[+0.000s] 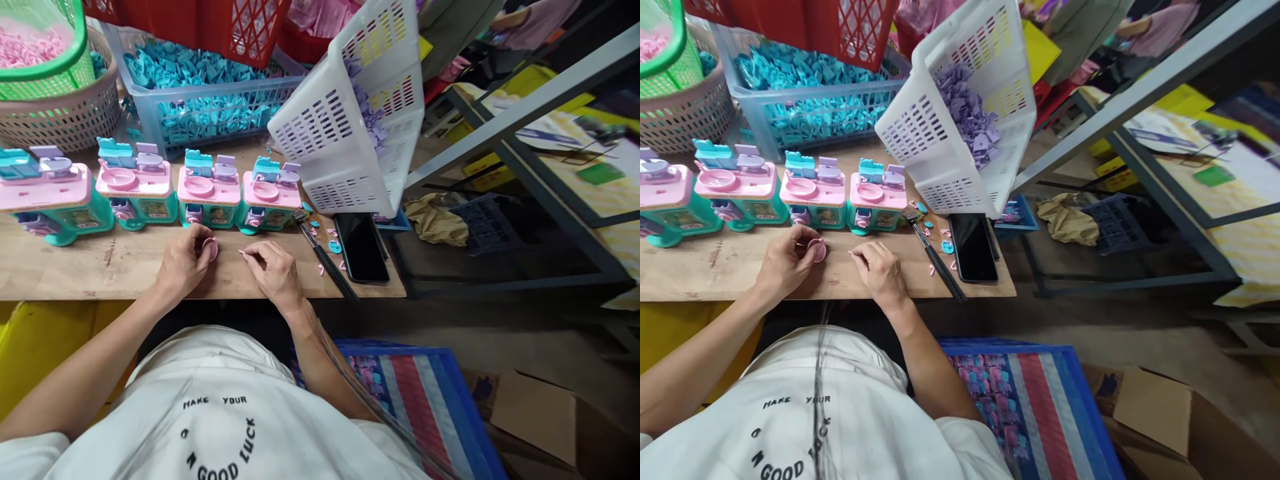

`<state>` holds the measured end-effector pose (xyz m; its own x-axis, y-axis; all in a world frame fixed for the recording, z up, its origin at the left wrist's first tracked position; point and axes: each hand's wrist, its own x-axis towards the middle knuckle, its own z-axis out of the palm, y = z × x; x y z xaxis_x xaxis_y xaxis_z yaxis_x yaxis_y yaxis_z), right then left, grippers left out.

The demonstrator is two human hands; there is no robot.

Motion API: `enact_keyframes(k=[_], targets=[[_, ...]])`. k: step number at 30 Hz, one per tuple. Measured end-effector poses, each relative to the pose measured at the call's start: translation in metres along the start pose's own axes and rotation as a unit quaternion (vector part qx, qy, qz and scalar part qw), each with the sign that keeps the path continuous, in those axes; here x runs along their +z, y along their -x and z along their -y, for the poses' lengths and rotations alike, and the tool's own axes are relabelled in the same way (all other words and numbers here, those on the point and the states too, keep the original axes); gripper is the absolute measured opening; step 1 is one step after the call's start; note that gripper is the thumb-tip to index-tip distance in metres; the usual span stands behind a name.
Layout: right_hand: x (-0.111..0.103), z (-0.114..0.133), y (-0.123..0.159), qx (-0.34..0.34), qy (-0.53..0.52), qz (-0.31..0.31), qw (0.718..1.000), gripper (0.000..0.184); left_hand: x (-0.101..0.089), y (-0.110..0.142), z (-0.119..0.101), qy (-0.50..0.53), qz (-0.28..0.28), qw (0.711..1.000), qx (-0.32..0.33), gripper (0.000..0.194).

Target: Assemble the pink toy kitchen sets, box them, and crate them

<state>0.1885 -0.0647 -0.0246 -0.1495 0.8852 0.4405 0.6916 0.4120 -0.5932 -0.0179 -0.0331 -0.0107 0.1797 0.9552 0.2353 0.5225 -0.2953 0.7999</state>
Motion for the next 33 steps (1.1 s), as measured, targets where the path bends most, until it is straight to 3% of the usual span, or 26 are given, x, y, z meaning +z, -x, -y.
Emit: enact_keyframes(k=[7,13,23,33], targets=[[0.006,0.020,-0.008,0.030,-0.118,-0.030,0.992,0.014,-0.001,0.008,0.002,-0.097,-0.051,0.994,0.014,0.017],[0.026,0.038,-0.012,0.066,-0.184,-0.048,0.979,0.017,-0.002,0.013,-0.001,-0.032,-0.064,0.997,0.018,0.017],[0.036,0.046,-0.011,0.091,-0.198,-0.063,0.974,0.018,0.004,0.015,0.005,-0.034,-0.101,0.990,0.088,0.015],[0.040,0.047,-0.008,0.067,-0.163,-0.077,0.981,0.015,0.004,0.016,0.007,-0.033,-0.098,0.993,0.048,0.012]])
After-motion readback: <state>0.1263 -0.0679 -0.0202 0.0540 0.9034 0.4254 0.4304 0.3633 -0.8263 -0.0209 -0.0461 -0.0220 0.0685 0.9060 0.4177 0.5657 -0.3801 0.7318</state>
